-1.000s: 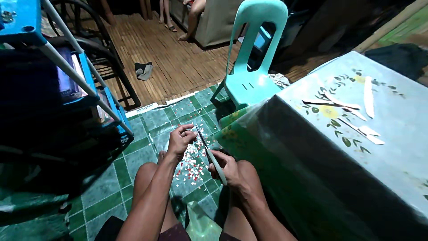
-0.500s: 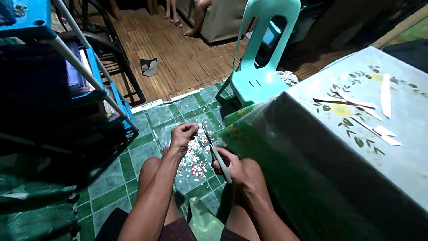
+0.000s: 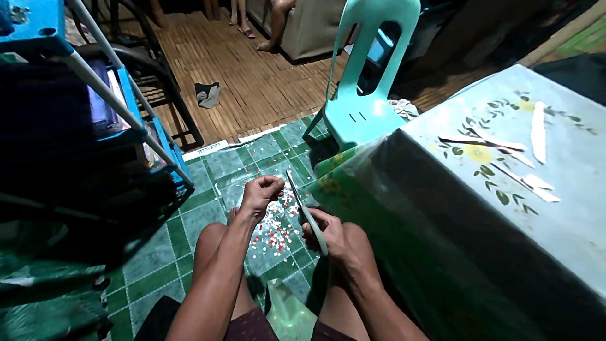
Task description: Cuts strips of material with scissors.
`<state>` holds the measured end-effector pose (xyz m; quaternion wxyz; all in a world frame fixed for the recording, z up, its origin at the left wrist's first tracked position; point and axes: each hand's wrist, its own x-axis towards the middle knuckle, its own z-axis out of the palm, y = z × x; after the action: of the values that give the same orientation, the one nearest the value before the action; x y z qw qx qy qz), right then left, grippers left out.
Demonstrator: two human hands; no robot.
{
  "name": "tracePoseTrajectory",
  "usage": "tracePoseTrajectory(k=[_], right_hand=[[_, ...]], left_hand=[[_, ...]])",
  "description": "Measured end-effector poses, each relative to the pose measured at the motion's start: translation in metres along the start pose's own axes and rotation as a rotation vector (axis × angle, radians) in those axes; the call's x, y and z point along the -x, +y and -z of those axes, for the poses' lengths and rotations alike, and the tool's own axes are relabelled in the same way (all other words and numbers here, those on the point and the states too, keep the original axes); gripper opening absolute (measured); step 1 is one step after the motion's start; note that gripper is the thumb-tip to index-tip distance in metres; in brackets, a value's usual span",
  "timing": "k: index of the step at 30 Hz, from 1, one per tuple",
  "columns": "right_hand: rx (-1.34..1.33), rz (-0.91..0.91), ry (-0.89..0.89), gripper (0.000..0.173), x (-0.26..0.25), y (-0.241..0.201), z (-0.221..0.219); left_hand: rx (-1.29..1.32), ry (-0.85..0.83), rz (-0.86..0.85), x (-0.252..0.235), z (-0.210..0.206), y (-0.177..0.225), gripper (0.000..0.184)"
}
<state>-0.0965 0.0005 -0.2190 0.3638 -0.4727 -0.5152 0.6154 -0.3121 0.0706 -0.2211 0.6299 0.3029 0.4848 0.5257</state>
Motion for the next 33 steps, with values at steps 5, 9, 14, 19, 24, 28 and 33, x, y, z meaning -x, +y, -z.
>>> tracePoseTrajectory(k=[5,9,14,19,24,28,33], right_hand=[[-0.065,-0.028,0.04,0.055,-0.003,0.001,0.002],[-0.042,-0.067,0.044,0.055,-0.003,0.0,0.0],[-0.023,-0.048,0.012,0.056,-0.002,-0.001,0.0],[0.049,0.065,-0.118,0.066,-0.004,0.009,0.006],[0.059,0.106,-0.1,0.066,-0.004,0.013,0.003],[0.102,0.127,-0.087,0.066,-0.006,0.014,0.005],[0.204,0.051,-0.055,0.066,-0.005,0.01,0.01]], left_hand=[[0.057,0.099,0.048,-0.003,0.002,-0.004,0.013],[0.127,0.118,0.089,-0.006,0.002,-0.005,0.017],[0.059,0.095,0.052,-0.005,0.002,-0.005,0.019],[0.047,0.083,0.037,-0.004,0.0,-0.002,0.027],[-0.024,0.024,0.004,-0.001,0.001,-0.001,0.034],[-0.137,-0.008,-0.032,0.0,0.003,-0.001,0.04],[-0.226,-0.019,-0.065,0.001,0.005,0.002,0.046]])
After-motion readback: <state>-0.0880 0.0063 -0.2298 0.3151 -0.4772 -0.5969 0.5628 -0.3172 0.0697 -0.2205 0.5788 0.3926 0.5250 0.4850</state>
